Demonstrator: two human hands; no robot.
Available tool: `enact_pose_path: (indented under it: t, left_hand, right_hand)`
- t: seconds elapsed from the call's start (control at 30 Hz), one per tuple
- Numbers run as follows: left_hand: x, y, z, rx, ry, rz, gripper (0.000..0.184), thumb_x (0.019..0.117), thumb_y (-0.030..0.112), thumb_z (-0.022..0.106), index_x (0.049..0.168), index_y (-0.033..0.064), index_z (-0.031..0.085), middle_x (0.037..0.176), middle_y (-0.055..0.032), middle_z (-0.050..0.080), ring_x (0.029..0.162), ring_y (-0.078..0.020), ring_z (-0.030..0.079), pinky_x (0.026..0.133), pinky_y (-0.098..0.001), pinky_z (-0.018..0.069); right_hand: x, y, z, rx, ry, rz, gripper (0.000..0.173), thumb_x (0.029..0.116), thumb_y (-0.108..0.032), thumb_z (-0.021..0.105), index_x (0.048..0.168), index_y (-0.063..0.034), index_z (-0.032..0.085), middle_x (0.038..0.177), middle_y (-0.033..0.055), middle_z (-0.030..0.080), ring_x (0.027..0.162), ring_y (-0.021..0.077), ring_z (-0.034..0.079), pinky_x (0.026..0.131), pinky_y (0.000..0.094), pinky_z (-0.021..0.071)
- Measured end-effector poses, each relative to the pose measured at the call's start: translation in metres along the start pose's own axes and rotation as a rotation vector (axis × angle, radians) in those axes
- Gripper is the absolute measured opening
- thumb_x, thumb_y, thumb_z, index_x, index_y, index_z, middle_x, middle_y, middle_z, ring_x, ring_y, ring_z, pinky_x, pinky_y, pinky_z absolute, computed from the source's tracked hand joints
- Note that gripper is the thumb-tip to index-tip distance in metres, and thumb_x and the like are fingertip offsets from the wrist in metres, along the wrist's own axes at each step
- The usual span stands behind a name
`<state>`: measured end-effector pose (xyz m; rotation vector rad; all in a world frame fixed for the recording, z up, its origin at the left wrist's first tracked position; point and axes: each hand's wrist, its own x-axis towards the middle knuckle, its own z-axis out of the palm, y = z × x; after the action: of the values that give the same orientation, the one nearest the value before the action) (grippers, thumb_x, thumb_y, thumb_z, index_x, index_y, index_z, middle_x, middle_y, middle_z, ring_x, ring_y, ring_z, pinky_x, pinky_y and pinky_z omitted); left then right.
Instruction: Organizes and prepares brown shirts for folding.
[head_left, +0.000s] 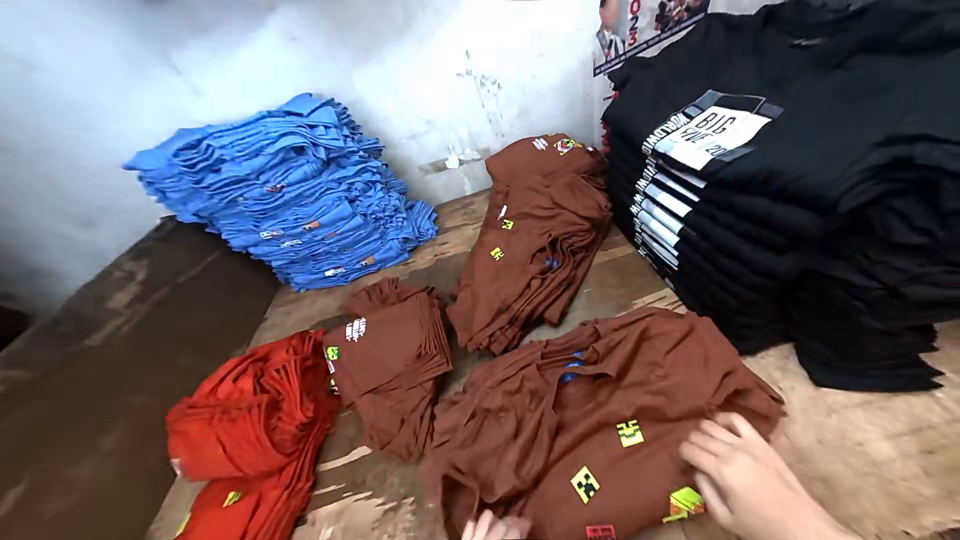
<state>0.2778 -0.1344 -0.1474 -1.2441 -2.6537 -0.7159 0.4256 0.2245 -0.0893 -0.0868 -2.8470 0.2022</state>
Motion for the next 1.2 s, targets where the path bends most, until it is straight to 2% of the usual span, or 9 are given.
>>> enact_pose_path:
  t: [0.1,0.23,0.43,0.57,0.67,0.77,0.9,1.07,1.2]
  left_hand:
    - [0.044,0.002,-0.002,0.129,0.303,-0.127,0.036,0.0935,0.033,0.062,0.115,0.0080,0.076,0.110,-0.0132,0.074,0.104,-0.0343,0.065,0.093,-0.0542,0.0478]
    - [0.070,-0.052,-0.003,0.044,0.100,-0.293,0.074,0.0801,0.063,0.071,0.133,0.0116,0.067,0.131,-0.0202,0.064,0.125,-0.0494,0.053,0.101,-0.0746,0.0344]
    - [0.072,-0.105,-0.032,-0.069,-0.141,-0.140,0.021,0.0843,0.029,0.080,0.098,0.0137,0.078,0.097,-0.0109,0.071,0.098,-0.0335,0.067,0.086,-0.0583,0.0516]
    - [0.087,-0.133,-0.041,-0.249,0.055,-0.139,0.019,0.0992,0.024,0.059,0.096,0.0099,0.071,0.099,-0.0037,0.071,0.100,-0.0211,0.067,0.093,-0.0492,0.0522]
    - [0.098,-0.110,-0.046,-0.314,0.108,-0.157,0.027,0.0975,0.034,0.064,0.098,0.0077,0.073,0.098,-0.0042,0.071,0.099,-0.0152,0.067,0.090,-0.0363,0.0571]
    - [0.092,-0.079,-0.024,-0.179,-0.091,-0.103,0.039,0.0885,0.047,0.075,0.102,0.0102,0.076,0.109,-0.0098,0.072,0.109,-0.0302,0.066,0.095,-0.0558,0.0505]
    - [0.094,-0.088,-0.013,-0.079,0.030,-0.145,0.023,0.0992,0.024,0.059,0.093,0.0088,0.076,0.101,-0.0074,0.073,0.102,-0.0261,0.070,0.094,-0.0481,0.0558]
    - [0.164,-0.124,-0.034,0.292,0.138,-0.362,0.024,0.0995,0.018,0.063,0.096,-0.0023,0.076,0.103,-0.0265,0.071,0.108,-0.0544,0.062,0.090,-0.0733,0.0444]
    - [0.182,-0.037,-0.064,0.285,0.263,-0.220,0.030,0.1033,0.021,0.055,0.100,0.0011,0.076,0.091,-0.0172,0.074,0.090,-0.0379,0.072,0.084,-0.0561,0.0573]
  right_hand:
    - [0.060,0.004,0.012,0.024,0.219,0.042,0.032,0.0871,-0.005,0.054,0.112,-0.0113,0.073,0.110,0.0085,0.074,0.106,0.0299,0.071,0.096,0.0553,0.0541]
    - [0.112,0.049,0.035,-0.005,0.163,0.032,0.044,0.0979,-0.022,0.060,0.142,-0.0145,0.062,0.149,0.0046,0.058,0.146,0.0283,0.045,0.119,0.0637,0.0292]
    - [0.121,0.080,0.046,0.140,0.245,-0.100,0.026,0.1002,-0.023,0.049,0.097,-0.0116,0.072,0.103,0.0058,0.071,0.113,0.0260,0.067,0.108,0.0478,0.0496]
    - [0.137,0.096,0.047,0.123,0.369,-0.072,0.031,0.1002,-0.024,0.046,0.096,-0.0087,0.072,0.089,0.0086,0.068,0.088,0.0278,0.068,0.076,0.0459,0.0584]
    - [0.145,0.103,0.054,0.173,0.339,-0.002,0.035,0.1005,-0.031,0.047,0.095,-0.0083,0.072,0.090,0.0069,0.069,0.090,0.0249,0.069,0.081,0.0446,0.0580]
    - [0.146,0.103,0.060,0.235,0.387,-0.026,0.035,0.1019,-0.032,0.046,0.094,-0.0084,0.071,0.088,0.0059,0.069,0.088,0.0211,0.068,0.083,0.0406,0.0568]
    - [0.141,0.106,0.063,0.222,0.552,-0.091,0.032,0.1032,-0.029,0.049,0.095,-0.0068,0.070,0.081,0.0092,0.069,0.075,0.0181,0.068,0.066,0.0328,0.0564]
    - [0.164,0.104,0.046,0.261,0.007,0.404,0.035,0.0979,-0.038,0.069,0.108,-0.0050,0.075,0.100,0.0196,0.074,0.094,0.0420,0.072,0.081,0.0671,0.0540]
    - [0.182,0.082,0.032,0.117,-0.032,0.576,0.049,0.0949,-0.036,0.074,0.130,-0.0032,0.066,0.118,0.0262,0.069,0.111,0.0480,0.065,0.093,0.0687,0.0496]
